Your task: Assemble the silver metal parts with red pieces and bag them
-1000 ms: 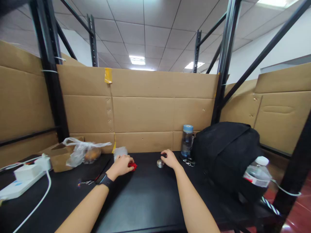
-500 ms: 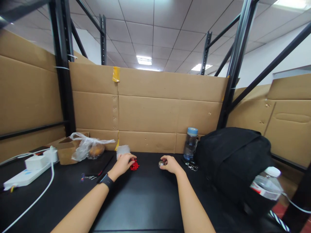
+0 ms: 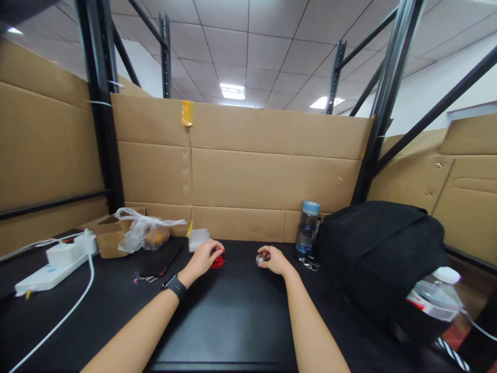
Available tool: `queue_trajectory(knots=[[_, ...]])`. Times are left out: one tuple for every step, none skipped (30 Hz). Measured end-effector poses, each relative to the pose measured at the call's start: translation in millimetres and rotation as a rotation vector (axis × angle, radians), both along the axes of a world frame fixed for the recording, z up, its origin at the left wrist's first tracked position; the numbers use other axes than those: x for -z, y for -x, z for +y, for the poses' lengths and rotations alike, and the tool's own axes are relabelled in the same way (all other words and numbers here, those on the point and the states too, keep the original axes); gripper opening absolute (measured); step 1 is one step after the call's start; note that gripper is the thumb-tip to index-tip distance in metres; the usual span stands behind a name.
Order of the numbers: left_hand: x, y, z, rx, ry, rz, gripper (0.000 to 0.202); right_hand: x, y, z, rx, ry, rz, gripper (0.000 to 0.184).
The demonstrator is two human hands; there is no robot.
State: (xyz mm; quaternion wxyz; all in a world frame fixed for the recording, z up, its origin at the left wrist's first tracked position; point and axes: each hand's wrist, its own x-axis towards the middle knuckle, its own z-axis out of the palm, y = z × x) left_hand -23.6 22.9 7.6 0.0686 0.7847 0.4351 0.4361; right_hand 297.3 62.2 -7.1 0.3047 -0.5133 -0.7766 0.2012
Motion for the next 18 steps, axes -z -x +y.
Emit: queue_trajectory(knots=[[-0.5,-0.9,-1.2,0.005,0.004,0.003,0.01,0.5,0.2,0.4,0.0,0.007,0.009,0.05],[-1.1,-2.0,-2.4,0.008,0.008,0.004,0.009,1.0,0.3,0.8,0.0,0.013,0.017,0.05],[-1.5,-3.3,-3.7,0.01,0.012,0.007,0.01,1.4,0.5,1.2,0.0,0.019,0.025,0.05],[-1.9,-4.8,-5.0,0.009,0.018,0.012,0.01,1.7,0.5,1.5,-0.001,0.025,0.032,0.05],[-2.1,-6.4,-6.3,0.005,0.025,0.02,0.01,2.1,0.4,2.0,-0.005,0.031,0.038,0.05],[-2.2,-8.1,-7.5,-0.003,0.033,0.028,0.011,2.6,0.2,2.5,-0.009,0.036,0.042,0.05],[-2.1,-9.8,-8.7,-0.014,0.042,0.037,0.012,3.1,-0.2,3.1,-0.011,0.038,0.045,0.05],[-2.0,-11.4,-9.8,-0.026,0.051,0.046,0.012,3.7,-0.6,3.6,-0.014,0.037,0.047,0.05],[-1.8,-12.9,-10.9,-0.038,0.059,0.054,0.013,4.2,-1.1,4.2,-0.017,0.035,0.047,0.05],[-1.6,-14.1,-11.9,-0.048,0.064,0.061,0.014,4.6,-1.5,4.6,-0.019,0.033,0.046,0.05],[-1.5,-15.1,-12.9,-0.055,0.066,0.067,0.014,4.9,-1.8,5.0,-0.021,0.03,0.045,0.05],[-1.6,-15.9,-13.8,-0.06,0.068,0.072,0.014,5.0,-2.0,5.2,-0.023,0.03,0.045,0.05],[-1.8,-16.3,-14.6,-0.064,0.07,0.075,0.015,4.9,-2.1,5.2,-0.025,0.031,0.046,0.051],[-2.2,-16.4,-15.3,-0.067,0.071,0.078,0.015,4.7,-2.1,5.2,-0.026,0.032,0.049,0.051],[-2.6,-16.3,-15.8,-0.07,0.073,0.078,0.015,4.4,-2.0,5.2,-0.027,0.034,0.055,0.05],[-3.2,-16.0,-16.0,-0.071,0.074,0.077,0.015,4.1,-1.9,5.1,-0.031,0.038,0.063,0.05],[-3.7,-15.6,-16.0,-0.072,0.075,0.072,0.015,3.8,-1.8,5.1,-0.036,0.042,0.073,0.05],[-4.1,-15.0,-15.7,-0.069,0.078,0.065,0.015,3.6,-1.7,5.1,-0.043,0.047,0.084,0.05]])
